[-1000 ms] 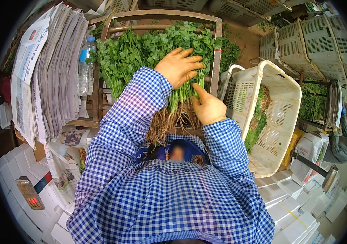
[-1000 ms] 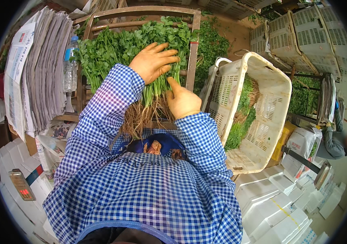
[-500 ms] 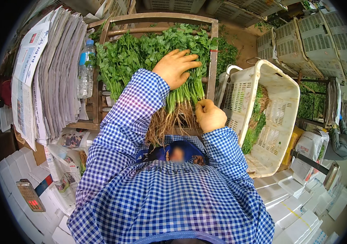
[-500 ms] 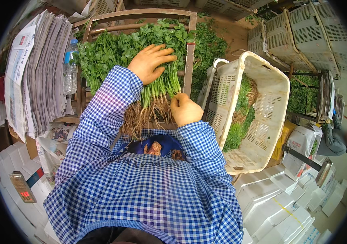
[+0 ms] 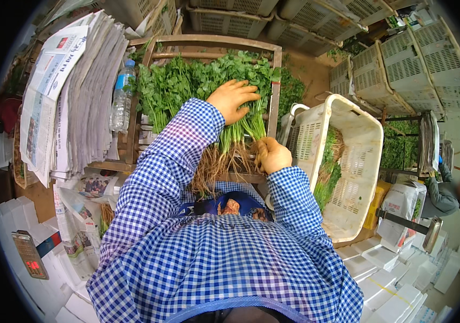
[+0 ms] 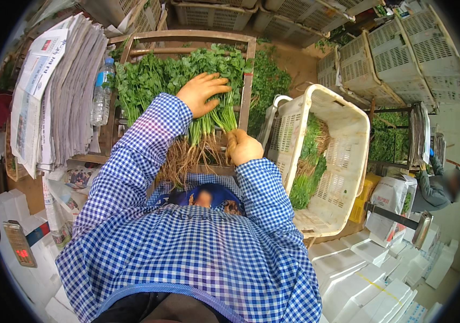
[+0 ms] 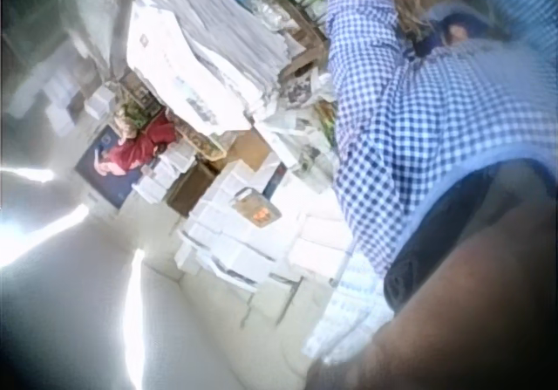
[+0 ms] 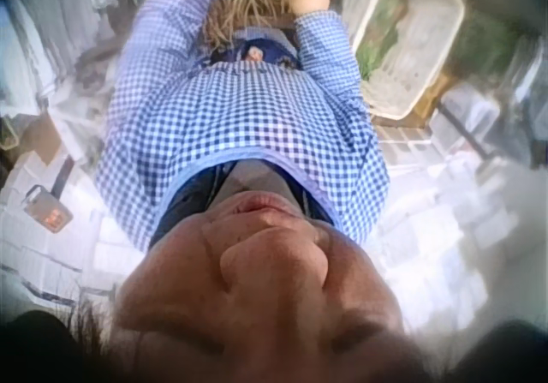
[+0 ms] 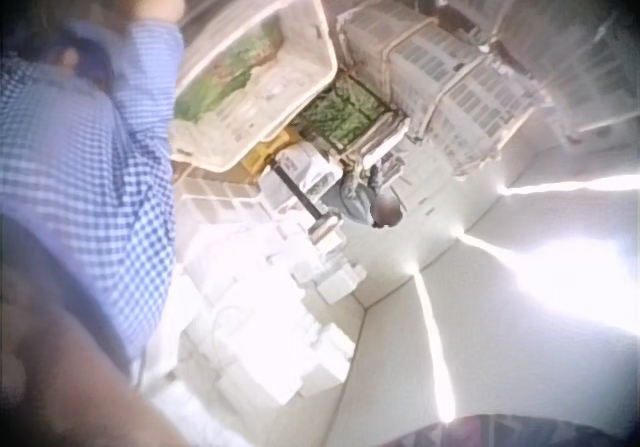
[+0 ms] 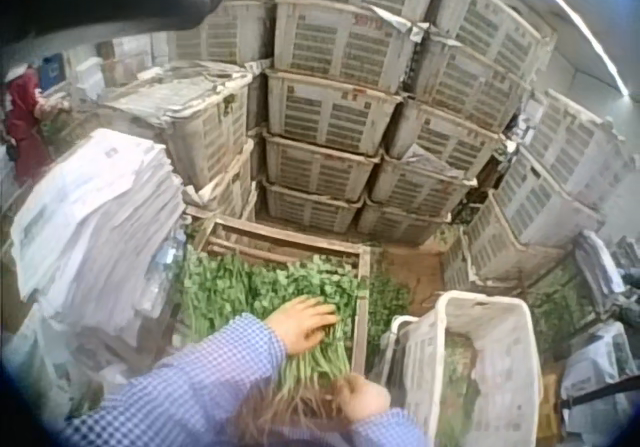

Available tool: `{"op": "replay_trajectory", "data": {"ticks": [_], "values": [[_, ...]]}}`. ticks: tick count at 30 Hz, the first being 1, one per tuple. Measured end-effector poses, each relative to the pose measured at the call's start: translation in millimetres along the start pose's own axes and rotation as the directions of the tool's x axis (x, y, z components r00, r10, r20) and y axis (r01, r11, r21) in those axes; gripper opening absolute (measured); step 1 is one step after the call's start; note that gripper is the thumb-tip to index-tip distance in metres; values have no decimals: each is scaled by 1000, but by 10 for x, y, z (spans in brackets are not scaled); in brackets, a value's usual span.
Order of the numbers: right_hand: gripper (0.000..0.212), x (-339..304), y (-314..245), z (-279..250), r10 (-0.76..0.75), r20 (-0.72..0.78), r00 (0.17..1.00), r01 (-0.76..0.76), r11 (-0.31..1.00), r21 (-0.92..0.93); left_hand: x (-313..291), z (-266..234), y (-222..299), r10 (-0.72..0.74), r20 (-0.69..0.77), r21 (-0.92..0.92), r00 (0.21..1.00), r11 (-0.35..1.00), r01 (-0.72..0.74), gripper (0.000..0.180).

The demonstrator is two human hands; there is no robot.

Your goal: The person picks through a bunch of cilantro by hand, removing damaged stalks and debris, and places the cleaned bunch into a plastic basket.

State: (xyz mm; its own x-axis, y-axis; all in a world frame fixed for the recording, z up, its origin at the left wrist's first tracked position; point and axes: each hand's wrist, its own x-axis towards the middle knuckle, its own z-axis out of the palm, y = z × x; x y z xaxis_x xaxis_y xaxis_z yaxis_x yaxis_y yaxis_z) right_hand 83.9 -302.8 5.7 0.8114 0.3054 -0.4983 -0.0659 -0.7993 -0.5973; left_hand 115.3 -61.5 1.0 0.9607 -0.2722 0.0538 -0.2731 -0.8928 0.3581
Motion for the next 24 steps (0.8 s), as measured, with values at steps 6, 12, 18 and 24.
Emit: {"op": "replay_trajectory", "data": {"ticks": [6,12,18,24], "values": [[28,69,64,136,-198,-225,954,110,930,-351,-267,-370,238,-75,-236,-120,969,992,47,44],[26,-50,-38,58,32,-181,983,-5,990,144,-975,-341,864,-73,-321,-266,944,964,-15,32],[31,-208,-137,71,146,-133,980,-73,894,442,-1707,-160,1282,-175,-176,-687,969,727,7,35],[30,-142,-97,126,126,-157,980,-1,782,623,-1375,-189,1233,-86,-179,-601,980,798,-40,38]]}}
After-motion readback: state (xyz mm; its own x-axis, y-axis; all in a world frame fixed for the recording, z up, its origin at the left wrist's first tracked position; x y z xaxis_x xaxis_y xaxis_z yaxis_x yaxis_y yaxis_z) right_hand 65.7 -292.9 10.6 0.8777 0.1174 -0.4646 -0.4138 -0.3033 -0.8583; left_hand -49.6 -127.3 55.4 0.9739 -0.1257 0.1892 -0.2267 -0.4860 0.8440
